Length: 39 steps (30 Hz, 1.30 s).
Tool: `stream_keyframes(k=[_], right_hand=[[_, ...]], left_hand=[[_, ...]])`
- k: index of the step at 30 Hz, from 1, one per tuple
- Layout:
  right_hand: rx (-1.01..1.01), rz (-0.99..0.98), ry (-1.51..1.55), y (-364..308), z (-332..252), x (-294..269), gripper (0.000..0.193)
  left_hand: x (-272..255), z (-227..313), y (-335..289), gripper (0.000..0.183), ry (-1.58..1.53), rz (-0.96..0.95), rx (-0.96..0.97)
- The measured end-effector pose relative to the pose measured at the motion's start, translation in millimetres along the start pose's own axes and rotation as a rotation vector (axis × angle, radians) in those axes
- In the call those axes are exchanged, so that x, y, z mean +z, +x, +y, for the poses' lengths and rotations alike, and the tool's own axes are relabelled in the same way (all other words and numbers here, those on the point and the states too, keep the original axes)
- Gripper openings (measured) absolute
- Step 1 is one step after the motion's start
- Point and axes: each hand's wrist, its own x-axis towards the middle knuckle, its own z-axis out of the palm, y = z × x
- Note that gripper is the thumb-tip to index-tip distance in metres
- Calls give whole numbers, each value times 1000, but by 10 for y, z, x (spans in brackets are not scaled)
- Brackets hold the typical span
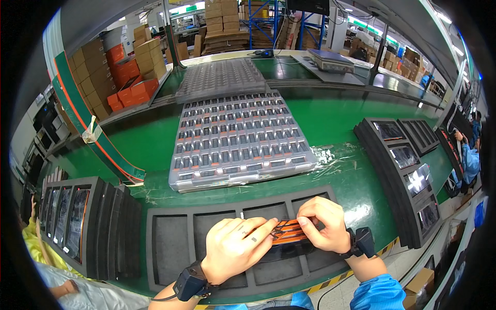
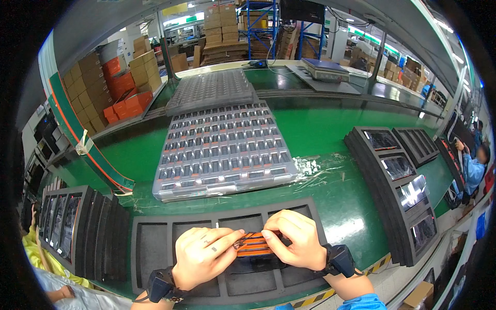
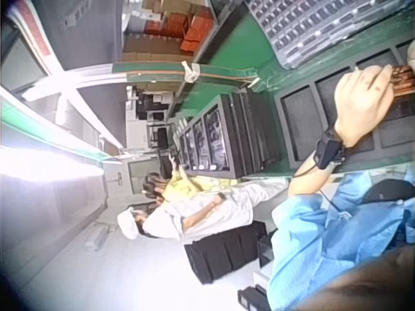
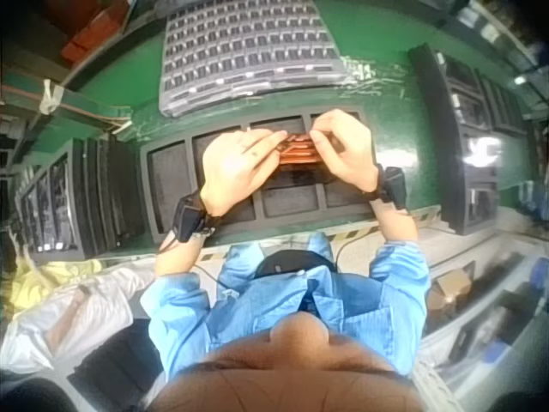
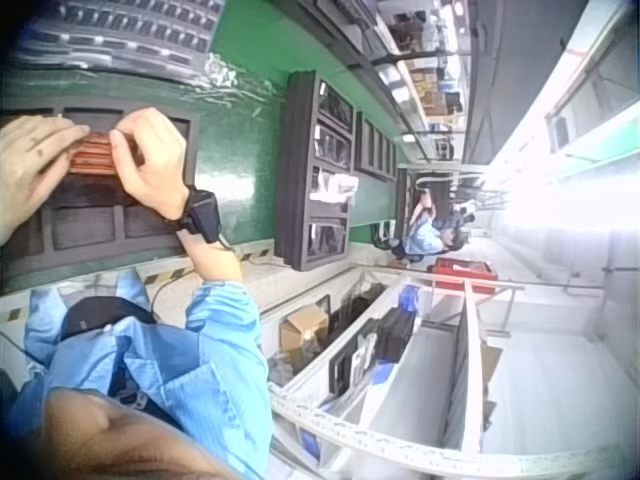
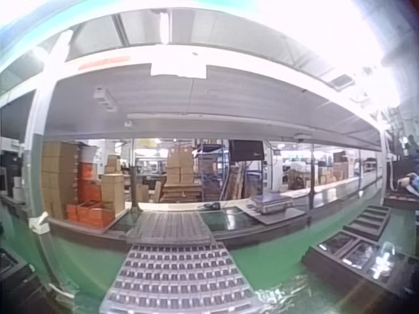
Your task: Inspecting and organizing smartphones on a production line.
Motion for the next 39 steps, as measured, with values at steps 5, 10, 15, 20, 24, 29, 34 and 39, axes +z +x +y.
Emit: stream_keyframes(k=[5, 10, 15, 20, 24, 29, 34, 39], right_hand=[[-50, 16, -1, 4, 28, 18, 4], [-119, 29, -115, 10, 1, -48, 11], [-182, -52, -98, 67, -45, -36, 22], [-202, -72, -72, 2, 7, 40, 23], [-191, -58, -21, 12, -8, 41, 20], [-117, -34, 93, -3, -13, 35, 16], [-7, 31, 148, -4, -51, -10, 13], [152, -2, 235, -50, -74, -37, 10]], left_hand=[[16, -8, -11, 32, 0, 21, 3], [10, -2, 7, 32, 1, 25, 6], [3, -8, 0, 31, 14, 25, 14], [22, 2, -1, 32, -20, 51, 32], [16, 12, 3, 32, -16, 43, 36], [32, 2, -1, 32, -13, 56, 34], [5, 1, -22, 31, 3, 18, 15], [22, 12, 5, 29, -12, 52, 18]])
